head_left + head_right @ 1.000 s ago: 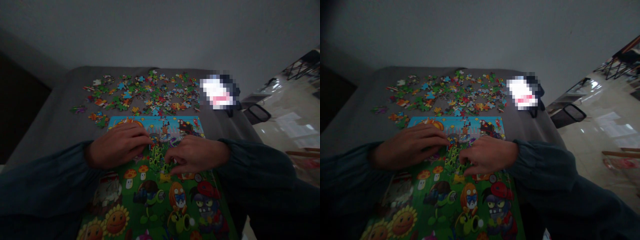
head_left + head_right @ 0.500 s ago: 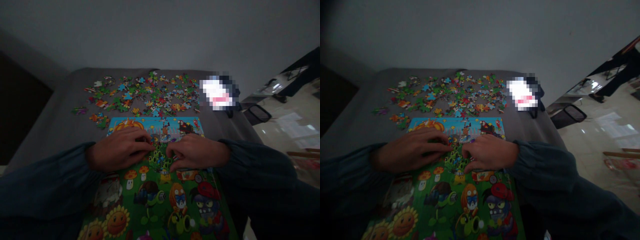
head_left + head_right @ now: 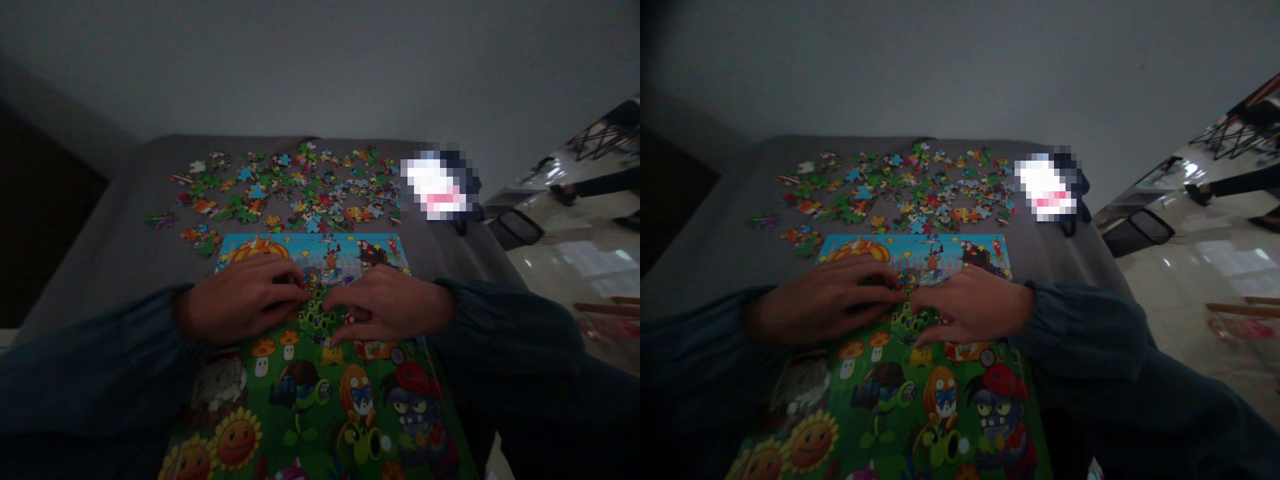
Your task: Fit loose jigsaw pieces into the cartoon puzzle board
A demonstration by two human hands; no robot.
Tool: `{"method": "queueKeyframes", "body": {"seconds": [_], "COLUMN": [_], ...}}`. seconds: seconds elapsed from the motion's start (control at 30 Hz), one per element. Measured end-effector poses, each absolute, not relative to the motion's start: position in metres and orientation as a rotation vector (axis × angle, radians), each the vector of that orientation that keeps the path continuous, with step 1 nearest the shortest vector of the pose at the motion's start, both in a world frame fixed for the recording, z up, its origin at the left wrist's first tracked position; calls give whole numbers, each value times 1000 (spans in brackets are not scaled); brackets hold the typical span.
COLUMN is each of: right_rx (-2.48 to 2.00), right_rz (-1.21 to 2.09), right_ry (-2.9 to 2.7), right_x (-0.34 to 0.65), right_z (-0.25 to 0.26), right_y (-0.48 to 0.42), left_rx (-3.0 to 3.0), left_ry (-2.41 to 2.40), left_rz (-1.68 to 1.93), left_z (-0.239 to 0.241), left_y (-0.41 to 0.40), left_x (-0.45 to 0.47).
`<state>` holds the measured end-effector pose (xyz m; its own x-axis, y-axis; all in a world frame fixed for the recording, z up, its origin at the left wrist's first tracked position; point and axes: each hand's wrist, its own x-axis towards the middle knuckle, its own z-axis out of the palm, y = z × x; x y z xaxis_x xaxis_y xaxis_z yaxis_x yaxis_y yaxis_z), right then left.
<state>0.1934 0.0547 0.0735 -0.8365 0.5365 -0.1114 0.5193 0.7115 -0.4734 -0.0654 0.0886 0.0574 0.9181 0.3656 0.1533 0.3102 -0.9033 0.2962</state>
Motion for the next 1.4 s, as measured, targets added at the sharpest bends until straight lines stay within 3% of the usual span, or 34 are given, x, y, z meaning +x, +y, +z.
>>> {"method": "queueKeyframes", "body": {"seconds": [0.57, 0.97, 1.13, 1.4], "right_rx": [-1051, -1150, -1078, -1035], "right_rz": [643, 428, 693, 573], "right_ry": [-2932, -2866, -2653, -2469], "right_x": [183, 174, 174, 170], "right_z": [70, 64, 65, 59], "right_y": [46, 37, 37, 38], "left_rx": [2752, 2534, 2436, 2479], "left_ry": [520, 894, 954, 941], "left_rz": [287, 201, 146, 103], "left_z": [60, 56, 61, 60], "left_y": [88, 70, 70, 74], "left_x": [-63, -50, -53, -60]}}
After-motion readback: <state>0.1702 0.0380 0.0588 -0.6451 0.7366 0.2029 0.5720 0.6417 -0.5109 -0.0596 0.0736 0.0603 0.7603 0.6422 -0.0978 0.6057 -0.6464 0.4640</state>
